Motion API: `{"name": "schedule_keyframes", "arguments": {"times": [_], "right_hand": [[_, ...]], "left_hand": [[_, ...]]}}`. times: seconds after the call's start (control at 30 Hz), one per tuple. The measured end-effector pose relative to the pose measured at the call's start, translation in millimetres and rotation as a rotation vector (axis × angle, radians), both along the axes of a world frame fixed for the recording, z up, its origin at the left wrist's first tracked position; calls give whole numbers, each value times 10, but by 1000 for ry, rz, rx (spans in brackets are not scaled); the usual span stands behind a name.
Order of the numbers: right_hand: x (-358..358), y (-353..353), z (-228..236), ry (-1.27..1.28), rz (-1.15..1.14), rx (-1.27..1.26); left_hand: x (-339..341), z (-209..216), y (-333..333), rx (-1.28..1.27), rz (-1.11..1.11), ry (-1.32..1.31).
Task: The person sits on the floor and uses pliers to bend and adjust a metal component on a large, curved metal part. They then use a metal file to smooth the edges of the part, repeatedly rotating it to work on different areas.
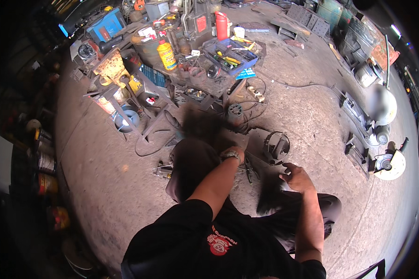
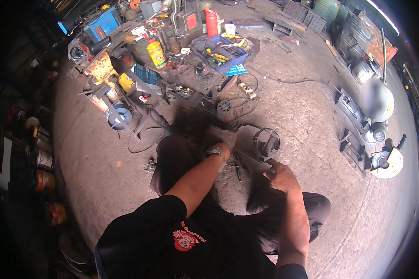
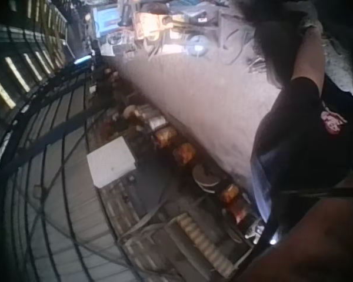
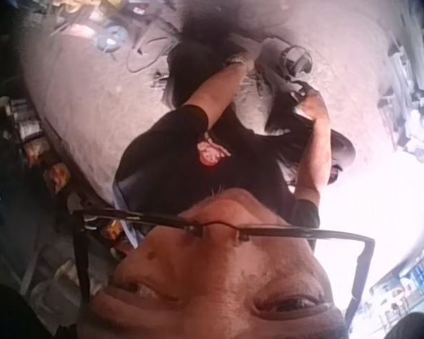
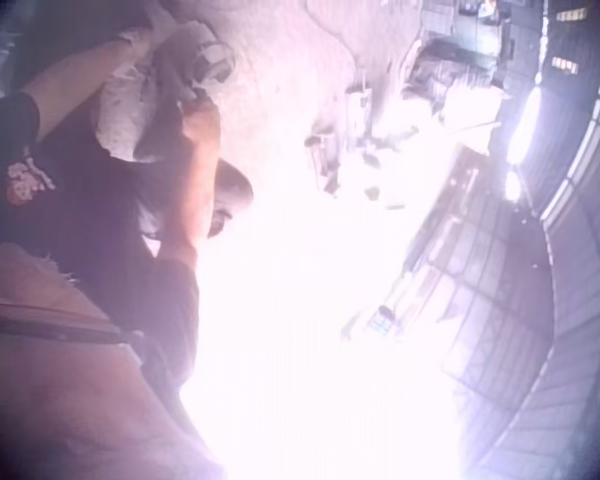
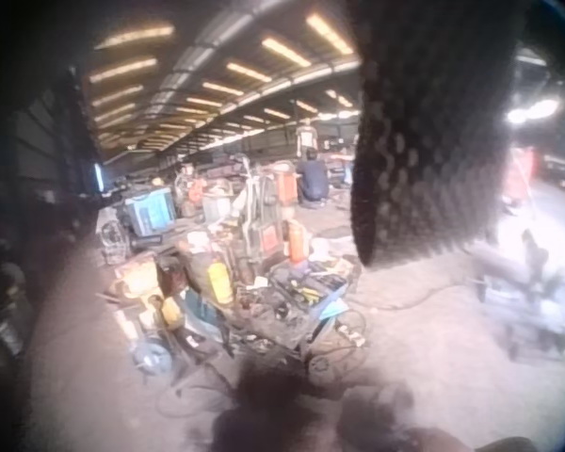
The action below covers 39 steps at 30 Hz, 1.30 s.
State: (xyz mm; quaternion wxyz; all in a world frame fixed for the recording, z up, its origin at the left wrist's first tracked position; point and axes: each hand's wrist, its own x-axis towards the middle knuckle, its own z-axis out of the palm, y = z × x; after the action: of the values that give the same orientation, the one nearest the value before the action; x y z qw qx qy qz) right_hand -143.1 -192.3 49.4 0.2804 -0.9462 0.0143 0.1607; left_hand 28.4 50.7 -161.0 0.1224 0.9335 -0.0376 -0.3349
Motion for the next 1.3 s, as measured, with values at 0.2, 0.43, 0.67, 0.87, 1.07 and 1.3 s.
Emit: {"name": "schedule_keyframes", "arguments": {"times": [0.2,0.43,0.67,0.87,1.07,1.3], "right_hand": [[-38,-28,-101,-139,31,23],[-23,503,-163,-41,231,477],[-41,629,-69,68,273,499],[142,464,412,-596,151,105],[404,-149,537,-328,36,-31],[1216,-233,681,-176,239,-124]], "left_hand": [[-185,516,-199,-197,-257,-186],[-965,1274,-457,-1285,62,319],[-1418,1475,-245,-1520,164,491],[-1227,1710,-105,-1540,347,217],[-834,1479,-31,-1303,146,-74],[-791,1699,-313,-904,-403,-311]]}}
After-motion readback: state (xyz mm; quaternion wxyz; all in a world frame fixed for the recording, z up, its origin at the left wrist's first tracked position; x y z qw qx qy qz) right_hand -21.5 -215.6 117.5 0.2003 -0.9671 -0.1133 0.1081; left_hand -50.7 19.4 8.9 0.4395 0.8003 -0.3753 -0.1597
